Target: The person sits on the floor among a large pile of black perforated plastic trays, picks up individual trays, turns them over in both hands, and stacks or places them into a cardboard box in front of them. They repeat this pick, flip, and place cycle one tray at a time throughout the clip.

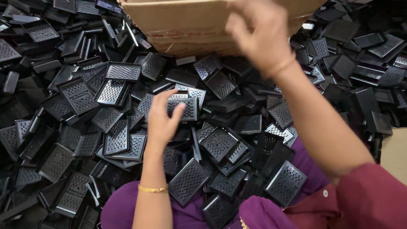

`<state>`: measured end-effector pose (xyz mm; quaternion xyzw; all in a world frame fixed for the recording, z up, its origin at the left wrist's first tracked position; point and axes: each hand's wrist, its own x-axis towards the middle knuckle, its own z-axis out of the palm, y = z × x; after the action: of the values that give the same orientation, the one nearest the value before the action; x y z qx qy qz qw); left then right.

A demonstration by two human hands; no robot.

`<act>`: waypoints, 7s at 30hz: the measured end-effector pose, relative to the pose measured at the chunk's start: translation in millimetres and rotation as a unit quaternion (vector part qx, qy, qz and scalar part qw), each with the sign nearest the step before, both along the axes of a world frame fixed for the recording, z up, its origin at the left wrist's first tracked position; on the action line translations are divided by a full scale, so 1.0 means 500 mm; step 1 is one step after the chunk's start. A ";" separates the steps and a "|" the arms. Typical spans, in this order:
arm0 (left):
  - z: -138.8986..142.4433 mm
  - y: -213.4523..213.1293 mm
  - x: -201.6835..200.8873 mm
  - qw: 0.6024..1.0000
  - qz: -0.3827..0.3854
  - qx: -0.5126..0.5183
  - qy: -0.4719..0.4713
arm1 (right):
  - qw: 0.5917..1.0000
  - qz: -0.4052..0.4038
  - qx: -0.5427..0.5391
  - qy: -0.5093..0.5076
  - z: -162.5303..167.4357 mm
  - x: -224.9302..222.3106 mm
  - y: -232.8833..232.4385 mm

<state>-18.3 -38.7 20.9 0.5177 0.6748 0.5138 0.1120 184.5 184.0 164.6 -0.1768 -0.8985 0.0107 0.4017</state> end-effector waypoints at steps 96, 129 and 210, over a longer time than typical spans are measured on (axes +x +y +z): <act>0.008 -0.008 0.048 0.836 -0.302 0.067 -0.453 | 0.856 0.182 -0.480 -0.055 -0.122 0.038 -0.232; 0.017 -0.009 0.069 0.917 -0.262 0.027 -0.300 | 0.941 0.094 -0.312 -0.095 -0.166 0.047 -0.252; -0.038 0.011 0.042 0.756 -0.142 0.050 -0.637 | 0.976 0.086 -0.199 -0.008 -0.179 0.060 -0.270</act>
<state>2.7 -33.2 1.8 0.1661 0.3397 0.7361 0.5614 214.8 49.2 74.9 -0.1750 -0.8933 0.2227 0.3491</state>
